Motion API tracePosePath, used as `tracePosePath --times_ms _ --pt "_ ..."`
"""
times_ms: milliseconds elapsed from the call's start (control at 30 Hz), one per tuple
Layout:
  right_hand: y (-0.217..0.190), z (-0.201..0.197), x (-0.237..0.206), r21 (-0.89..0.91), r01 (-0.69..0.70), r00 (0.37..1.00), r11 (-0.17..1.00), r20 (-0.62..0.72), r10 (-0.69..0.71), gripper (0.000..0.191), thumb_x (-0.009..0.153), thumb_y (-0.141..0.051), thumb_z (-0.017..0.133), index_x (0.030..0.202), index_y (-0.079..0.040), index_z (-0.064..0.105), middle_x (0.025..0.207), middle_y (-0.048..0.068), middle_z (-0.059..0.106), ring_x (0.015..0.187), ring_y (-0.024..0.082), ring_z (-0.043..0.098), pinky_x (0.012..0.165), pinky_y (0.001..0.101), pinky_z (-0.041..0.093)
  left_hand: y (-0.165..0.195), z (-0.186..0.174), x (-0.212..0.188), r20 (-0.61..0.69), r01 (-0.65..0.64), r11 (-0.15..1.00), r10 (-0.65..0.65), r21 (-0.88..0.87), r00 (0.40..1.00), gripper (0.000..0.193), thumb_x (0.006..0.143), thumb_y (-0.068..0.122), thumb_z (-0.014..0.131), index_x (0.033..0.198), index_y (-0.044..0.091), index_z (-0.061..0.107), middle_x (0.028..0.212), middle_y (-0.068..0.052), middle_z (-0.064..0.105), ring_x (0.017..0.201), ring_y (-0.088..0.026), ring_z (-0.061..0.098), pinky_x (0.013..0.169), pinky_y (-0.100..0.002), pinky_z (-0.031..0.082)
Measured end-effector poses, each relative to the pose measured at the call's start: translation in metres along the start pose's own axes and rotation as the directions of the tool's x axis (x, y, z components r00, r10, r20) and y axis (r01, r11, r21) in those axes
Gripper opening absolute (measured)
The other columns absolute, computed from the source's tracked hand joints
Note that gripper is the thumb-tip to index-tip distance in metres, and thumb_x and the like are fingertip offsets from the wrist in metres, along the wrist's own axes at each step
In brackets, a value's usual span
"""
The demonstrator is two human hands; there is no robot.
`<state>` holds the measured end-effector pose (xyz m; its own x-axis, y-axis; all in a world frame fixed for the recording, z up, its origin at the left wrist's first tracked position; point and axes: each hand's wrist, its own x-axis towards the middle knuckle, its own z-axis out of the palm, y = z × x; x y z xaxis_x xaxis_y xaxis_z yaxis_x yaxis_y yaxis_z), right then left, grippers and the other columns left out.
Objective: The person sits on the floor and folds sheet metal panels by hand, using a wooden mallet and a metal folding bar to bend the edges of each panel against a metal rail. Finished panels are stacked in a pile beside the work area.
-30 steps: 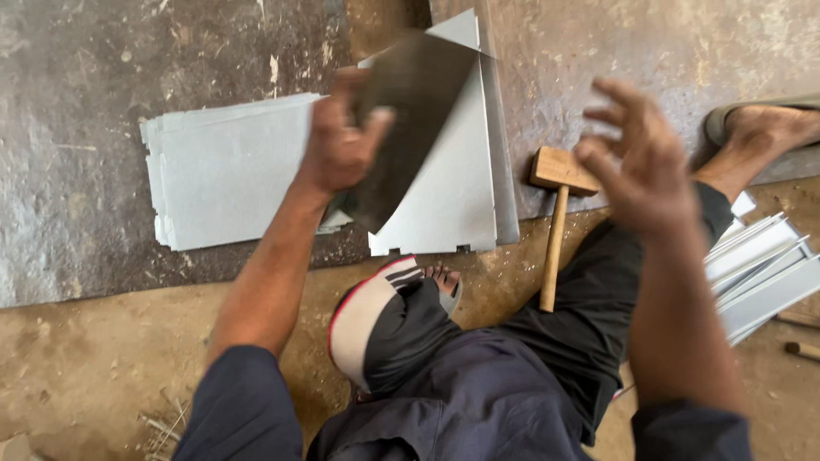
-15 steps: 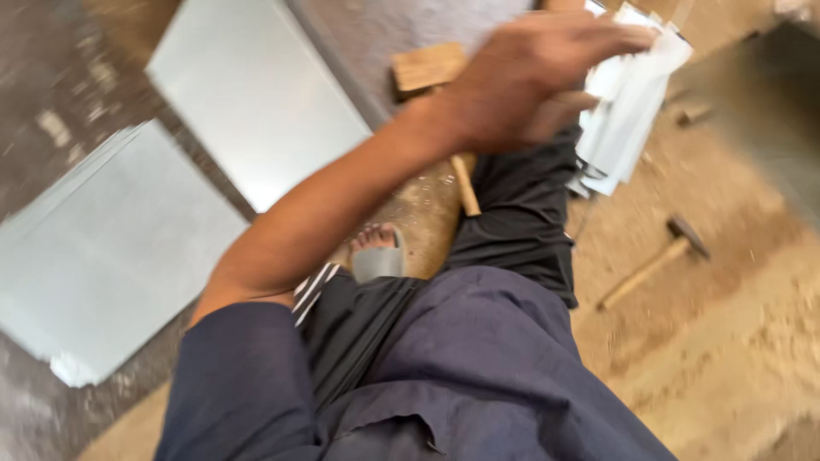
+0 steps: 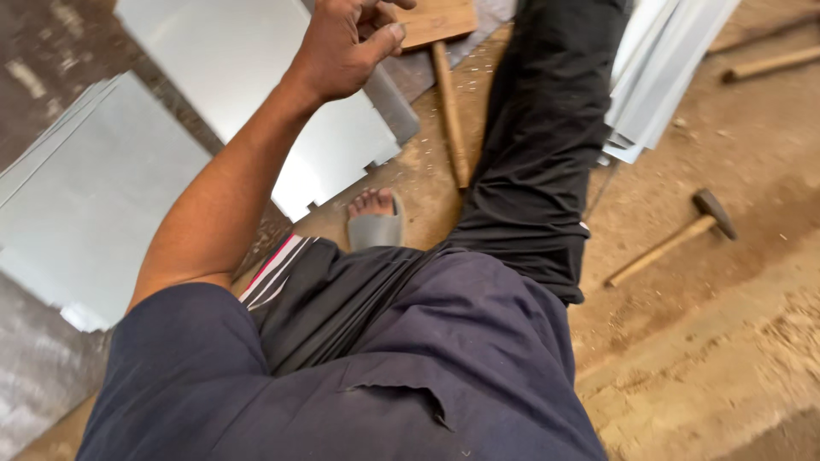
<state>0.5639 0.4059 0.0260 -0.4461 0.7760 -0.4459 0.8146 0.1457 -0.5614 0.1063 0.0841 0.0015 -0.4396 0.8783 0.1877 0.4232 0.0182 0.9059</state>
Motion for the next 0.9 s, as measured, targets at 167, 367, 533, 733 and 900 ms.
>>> tracePosePath --times_ms 167,367,533,733,900 --pt "-0.021 0.068 0.011 -0.071 0.001 0.999 0.998 0.049 0.002 0.038 0.101 -0.023 0.075 0.126 0.004 0.067 0.107 0.013 0.072 0.092 0.018 0.073 0.082 0.0320 0.061 0.001 -0.029 -0.089 0.199 0.456 0.888 -0.437 -0.061 0.877 0.021 0.103 0.020 0.065 0.115 0.004 0.067 0.082 -0.007 0.072 0.066 -0.012 0.072 0.058 -0.027 0.058" --pt "-0.089 0.063 0.004 -0.055 0.322 0.947 0.945 0.038 -0.320 0.035 0.105 -0.024 0.075 0.124 0.004 0.069 0.106 0.012 0.072 0.089 0.016 0.073 0.081 0.0300 0.061 0.020 0.049 -0.254 0.307 0.541 0.243 -0.610 -0.805 0.731 0.030 0.103 0.031 0.064 0.112 0.003 0.068 0.086 -0.012 0.075 0.070 -0.016 0.071 0.060 -0.029 0.054" --pt "-0.220 0.130 -0.020 0.458 0.529 0.708 0.714 0.225 -0.669 0.033 0.108 -0.024 0.075 0.123 0.005 0.070 0.105 0.011 0.072 0.087 0.015 0.072 0.079 0.0282 0.061 -0.010 0.119 -0.278 -0.106 -0.099 0.047 -0.632 -0.994 0.768 0.032 0.105 0.031 0.063 0.119 0.002 0.064 0.094 -0.015 0.072 0.076 -0.019 0.070 0.067 -0.034 0.056" --pt "-0.313 0.338 -0.022 0.169 0.702 0.554 0.692 0.483 -0.679 0.031 0.099 -0.025 0.076 0.104 0.003 0.062 0.075 0.006 0.062 0.062 0.014 0.061 0.052 0.0302 0.050 -0.032 0.103 -0.266 -0.221 -0.218 0.087 -0.650 -0.972 0.727 0.036 0.108 0.030 0.062 0.126 -0.001 0.059 0.104 -0.017 0.070 0.085 -0.023 0.070 0.075 -0.039 0.058" --pt "-0.298 0.331 -0.051 0.333 0.735 0.505 0.591 0.313 -0.804 0.027 0.103 -0.009 0.066 0.078 0.003 0.062 0.076 0.006 0.056 0.066 0.013 0.050 0.055 0.0316 0.040 -0.024 0.077 -0.269 -0.390 -0.336 0.214 -0.652 -0.917 0.650 0.039 0.110 0.029 0.061 0.133 -0.003 0.055 0.112 -0.020 0.068 0.092 -0.027 0.070 0.083 -0.044 0.060"
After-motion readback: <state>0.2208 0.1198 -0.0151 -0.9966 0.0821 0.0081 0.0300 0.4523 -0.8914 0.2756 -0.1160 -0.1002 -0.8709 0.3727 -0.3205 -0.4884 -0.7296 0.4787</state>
